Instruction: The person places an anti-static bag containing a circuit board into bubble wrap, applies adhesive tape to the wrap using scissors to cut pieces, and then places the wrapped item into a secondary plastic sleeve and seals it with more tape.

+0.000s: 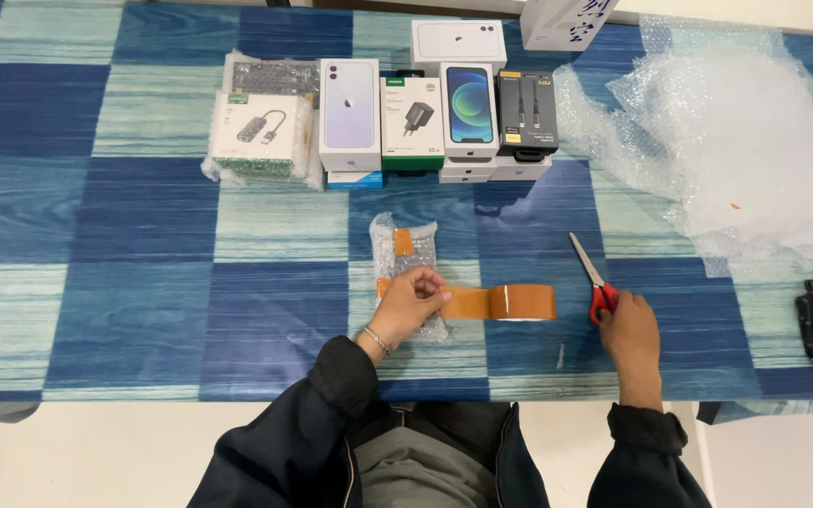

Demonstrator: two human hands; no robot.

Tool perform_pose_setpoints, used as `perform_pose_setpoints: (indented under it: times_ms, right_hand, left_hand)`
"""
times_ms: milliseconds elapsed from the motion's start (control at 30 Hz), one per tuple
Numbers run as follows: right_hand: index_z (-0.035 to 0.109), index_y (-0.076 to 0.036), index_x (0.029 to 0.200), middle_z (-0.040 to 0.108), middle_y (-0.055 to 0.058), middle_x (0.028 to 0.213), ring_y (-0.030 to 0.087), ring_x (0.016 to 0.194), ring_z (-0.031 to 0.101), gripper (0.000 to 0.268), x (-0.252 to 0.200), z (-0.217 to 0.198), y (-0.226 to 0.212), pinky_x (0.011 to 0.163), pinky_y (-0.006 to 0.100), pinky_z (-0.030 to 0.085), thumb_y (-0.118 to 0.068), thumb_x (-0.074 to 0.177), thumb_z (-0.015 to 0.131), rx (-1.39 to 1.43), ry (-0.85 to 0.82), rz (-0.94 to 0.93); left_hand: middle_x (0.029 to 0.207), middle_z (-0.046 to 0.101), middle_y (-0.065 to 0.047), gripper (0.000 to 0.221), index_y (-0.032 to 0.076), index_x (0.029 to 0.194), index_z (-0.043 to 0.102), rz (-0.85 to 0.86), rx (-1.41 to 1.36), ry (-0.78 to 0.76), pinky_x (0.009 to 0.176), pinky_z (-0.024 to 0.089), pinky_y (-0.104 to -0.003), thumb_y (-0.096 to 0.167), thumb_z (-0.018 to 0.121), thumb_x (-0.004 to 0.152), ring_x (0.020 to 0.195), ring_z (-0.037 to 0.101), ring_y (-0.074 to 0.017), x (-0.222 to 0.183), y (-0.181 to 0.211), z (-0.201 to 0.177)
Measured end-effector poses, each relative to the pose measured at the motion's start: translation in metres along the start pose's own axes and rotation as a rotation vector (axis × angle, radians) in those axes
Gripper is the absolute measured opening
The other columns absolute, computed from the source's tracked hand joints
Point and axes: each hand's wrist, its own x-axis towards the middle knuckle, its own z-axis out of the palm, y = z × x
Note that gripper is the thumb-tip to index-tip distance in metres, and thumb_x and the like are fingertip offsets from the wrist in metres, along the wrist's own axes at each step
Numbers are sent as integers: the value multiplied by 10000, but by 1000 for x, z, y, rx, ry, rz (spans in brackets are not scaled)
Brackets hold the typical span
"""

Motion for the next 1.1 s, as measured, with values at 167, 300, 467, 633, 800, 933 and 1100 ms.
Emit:
perform_pose_setpoints:
  times_ms: [167,300,467,633,800,933,1100]
  right_hand:
    - [735,-19,1129,711,202,1069,441,1011,744,369,3,-7,-3,814,512,630,-288,877,743,-40,-146,44]
    - [754,-8,1117,727,205,1093,467,1042,736,453,-7,-15,-8,847,547,618,-367,842,753,-31,-185,84]
    - [749,45,1131,721,247,1103,492,1070,719,433,-31,-46,-22,899,558,595,-302,875,718,48,-210,142]
    - [761,66,1115,752,271,1050,493,1078,719,392,-54,-65,-27,897,552,588,-261,900,724,136,-219,196]
    - [790,7,1138,781,237,1040,463,1082,717,478,-79,-60,-15,858,531,581,-341,811,780,440,-231,340]
    - [716,163,1170,711,260,819,299,622,613,389,-119,-86,-38,510,384,478,27,807,677,995,-300,462]
    - [690,173,1212,708,303,976,385,834,635,408,-172,-64,-52,829,487,538,115,810,727,1465,-690,634]
  left_hand:
    - [808,674,-53,251,42,1048,701,6,13,-3,573,560,-207,39,815,825,634,694,-105,10,-18,-9]
    - [810,671,-49,284,48,1056,705,5,14,-1,605,557,-209,80,846,811,669,683,-101,6,-15,-10]
    - [822,688,-47,280,56,1056,712,6,48,-13,621,554,-207,81,846,811,706,663,-82,2,-9,-11]
    - [829,696,-32,292,68,1068,708,-8,14,-15,640,555,-198,78,849,812,738,666,-75,3,-11,-9]
    - [840,694,-32,271,62,1057,713,5,8,1,679,582,-202,66,846,821,765,677,-76,1,-13,-9]
    - [845,696,-32,264,66,1050,721,-4,13,12,678,586,-208,75,857,824,771,670,-74,0,-10,-9]
    - [823,650,-9,165,95,1018,672,-85,145,3,658,585,-237,74,792,907,713,646,-92,-4,7,-8]
